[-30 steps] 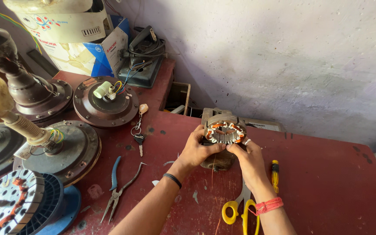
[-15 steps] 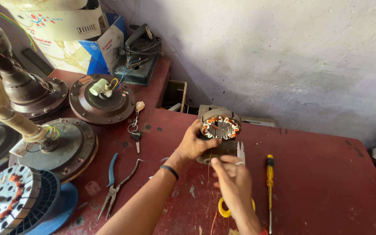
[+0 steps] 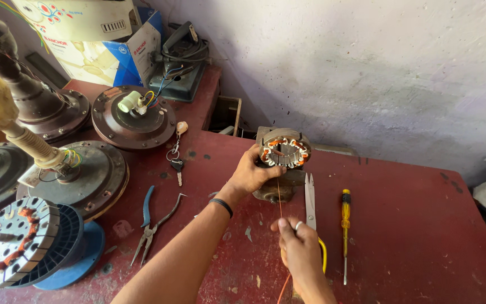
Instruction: The person winds copper wire around the slots of a motor stator held in a bench vise. They use a yellow-handled screwdriver to push the wire into the slots and adjust the coil, then rotate the stator to continue winding.
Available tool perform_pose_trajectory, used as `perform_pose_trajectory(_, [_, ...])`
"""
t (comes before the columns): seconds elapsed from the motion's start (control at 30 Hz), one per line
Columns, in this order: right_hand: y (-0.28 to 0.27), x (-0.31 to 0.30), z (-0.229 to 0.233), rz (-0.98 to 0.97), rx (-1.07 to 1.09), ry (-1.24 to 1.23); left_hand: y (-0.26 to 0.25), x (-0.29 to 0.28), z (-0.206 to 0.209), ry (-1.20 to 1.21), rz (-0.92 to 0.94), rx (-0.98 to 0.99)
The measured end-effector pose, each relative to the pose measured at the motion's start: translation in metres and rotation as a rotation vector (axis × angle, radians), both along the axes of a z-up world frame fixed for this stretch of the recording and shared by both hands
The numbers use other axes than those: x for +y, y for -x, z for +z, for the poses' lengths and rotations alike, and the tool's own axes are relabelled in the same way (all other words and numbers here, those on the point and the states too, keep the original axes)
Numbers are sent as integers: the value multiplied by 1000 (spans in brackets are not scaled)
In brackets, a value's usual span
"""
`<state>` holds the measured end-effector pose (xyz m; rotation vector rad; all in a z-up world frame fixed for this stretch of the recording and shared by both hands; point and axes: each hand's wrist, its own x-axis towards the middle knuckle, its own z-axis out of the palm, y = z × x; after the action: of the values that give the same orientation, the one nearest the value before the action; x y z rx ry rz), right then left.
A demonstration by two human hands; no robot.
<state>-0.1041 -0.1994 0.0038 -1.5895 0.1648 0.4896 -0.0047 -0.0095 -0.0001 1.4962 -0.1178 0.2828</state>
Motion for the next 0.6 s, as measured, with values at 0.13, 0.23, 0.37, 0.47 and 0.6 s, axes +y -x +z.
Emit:
perform_pose_trajectory(0.13, [7,-16,-23,56,40,41,1,2,5,35,-36,72])
perform_pose_trajectory(0.23, [14,-31,-42,86,61,228,-1,4,7,0,-52,93])
perform_pose_trajectory(0.37, [13,-53,-36,417,-18,205,2,4,6,57,-60,42])
perform_pose_trajectory(0.47, [-4,-60,-1,392,-273,391,5,3,7,-25,-8,32])
perform_pose_trajectory(0.6, [-35,-49,46,74,-827,550,19,-6,10,-110,117,75])
